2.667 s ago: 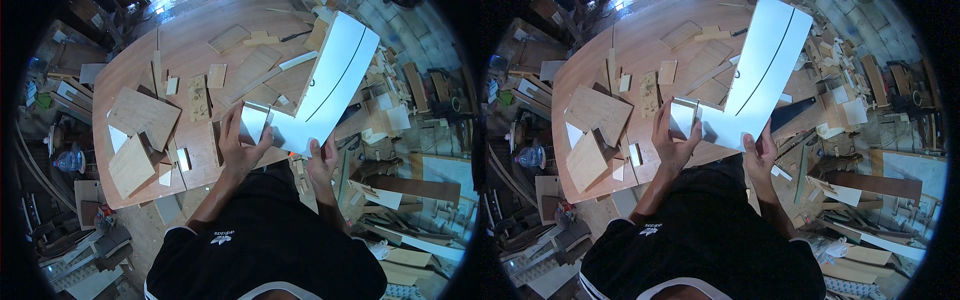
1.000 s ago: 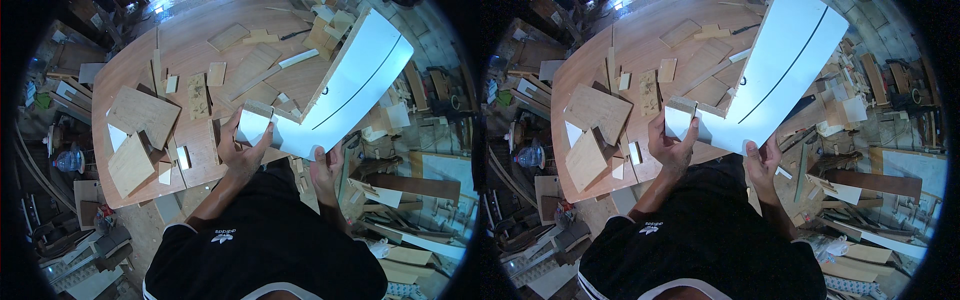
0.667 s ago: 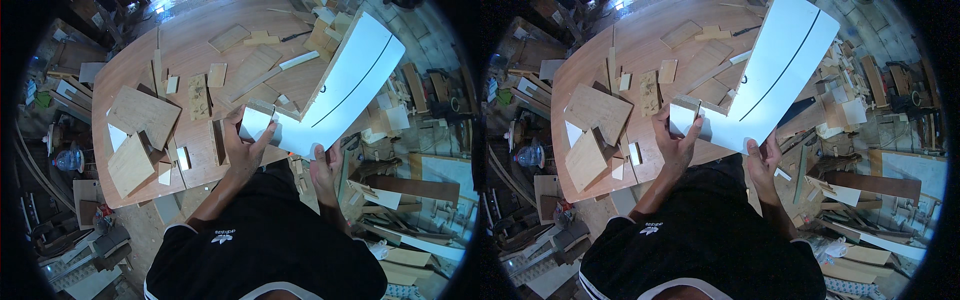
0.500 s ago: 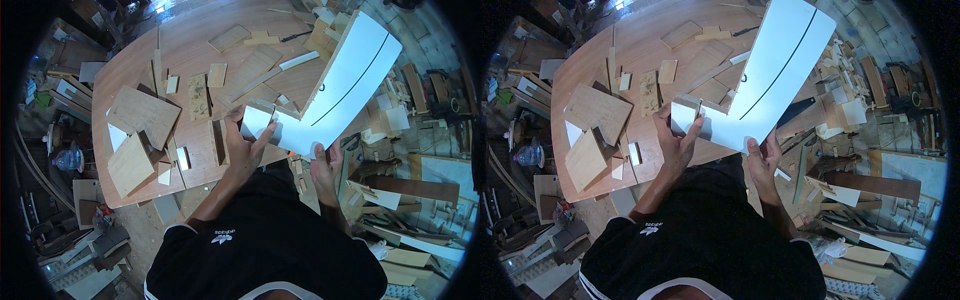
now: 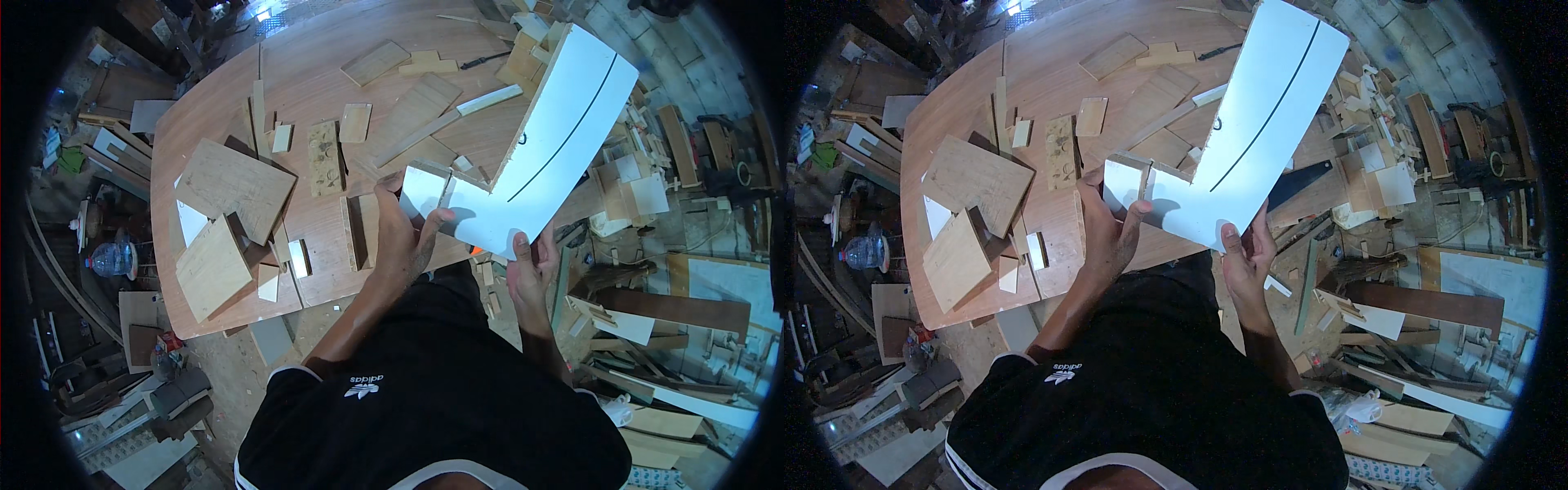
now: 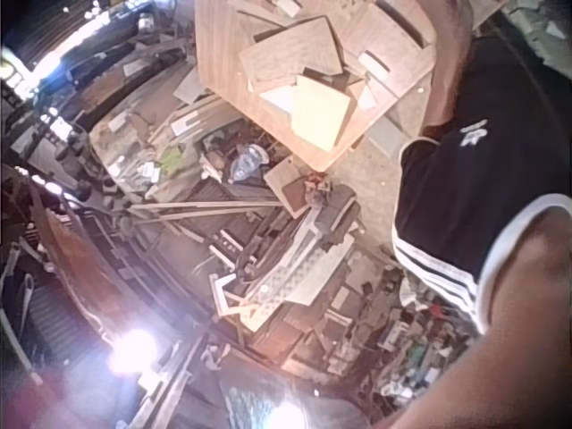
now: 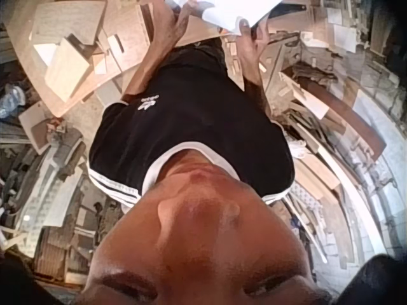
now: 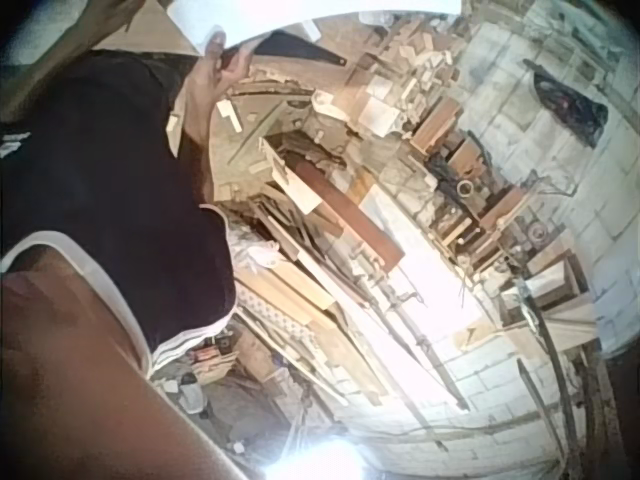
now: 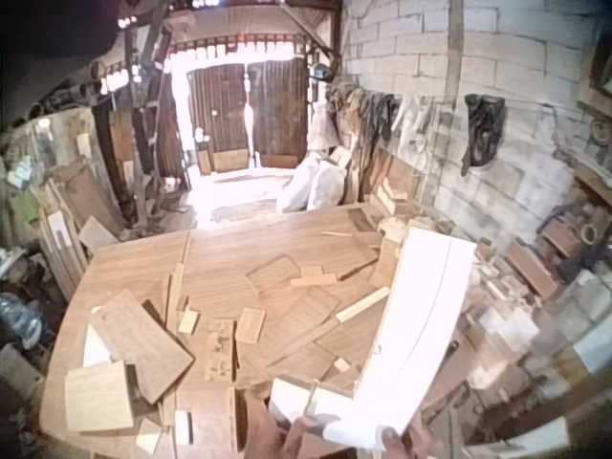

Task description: Use a hand saw to cut a piece of wood and then inspect and fit together several small wooden blocks.

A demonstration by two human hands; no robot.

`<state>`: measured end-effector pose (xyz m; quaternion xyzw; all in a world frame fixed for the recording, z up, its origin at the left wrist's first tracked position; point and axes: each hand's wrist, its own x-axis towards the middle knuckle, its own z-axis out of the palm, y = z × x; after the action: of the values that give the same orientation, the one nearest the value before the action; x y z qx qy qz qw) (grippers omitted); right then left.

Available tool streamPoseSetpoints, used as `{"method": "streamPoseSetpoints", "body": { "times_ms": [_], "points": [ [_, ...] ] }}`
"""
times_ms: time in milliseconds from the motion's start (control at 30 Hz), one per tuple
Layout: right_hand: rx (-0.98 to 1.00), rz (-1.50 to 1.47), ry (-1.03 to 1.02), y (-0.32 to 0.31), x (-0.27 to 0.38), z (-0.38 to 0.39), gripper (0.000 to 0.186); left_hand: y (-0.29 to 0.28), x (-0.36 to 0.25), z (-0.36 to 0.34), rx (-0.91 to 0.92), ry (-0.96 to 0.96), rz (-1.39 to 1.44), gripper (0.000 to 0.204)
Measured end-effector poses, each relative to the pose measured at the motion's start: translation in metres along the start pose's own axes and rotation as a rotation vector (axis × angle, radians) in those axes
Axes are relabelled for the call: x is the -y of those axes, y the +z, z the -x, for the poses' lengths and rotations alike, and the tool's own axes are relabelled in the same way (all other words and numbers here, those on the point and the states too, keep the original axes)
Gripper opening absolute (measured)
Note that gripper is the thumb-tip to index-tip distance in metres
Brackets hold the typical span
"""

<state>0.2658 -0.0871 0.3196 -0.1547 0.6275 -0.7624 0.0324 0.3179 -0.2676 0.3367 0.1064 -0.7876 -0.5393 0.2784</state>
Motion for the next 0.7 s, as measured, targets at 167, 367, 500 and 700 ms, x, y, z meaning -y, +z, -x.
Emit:
{"method": "streamPoseSetpoints", "body": {
  "times_ms": [167,367,500,700],
  "points": [
    [-0.022,-0.007,-0.004,-0.0015,-0.0027,0.0013,0.062,-0.0025,-0.0009,0.0009,0.046,-0.086,0.029,0.063],
    [-0.038,-0.029,0.004,0.0002,-0.0011,0.0024,0.064,-0.0036,0.0004,0.0010,-0.008,-0.128,0.153,0.046],
    [-0.063,-0.088,0.029,-0.0019,0.0007,0.0018,0.064,-0.0069,0.0025,0.0014,-0.080,0.051,0.039,0.041],
    [-0.030,0.014,-0.018,0.0006,0.0047,0.0027,0.063,-0.0086,-0.0034,-0.0008,-0.086,0.157,-0.160,0.047]
  ]
}}
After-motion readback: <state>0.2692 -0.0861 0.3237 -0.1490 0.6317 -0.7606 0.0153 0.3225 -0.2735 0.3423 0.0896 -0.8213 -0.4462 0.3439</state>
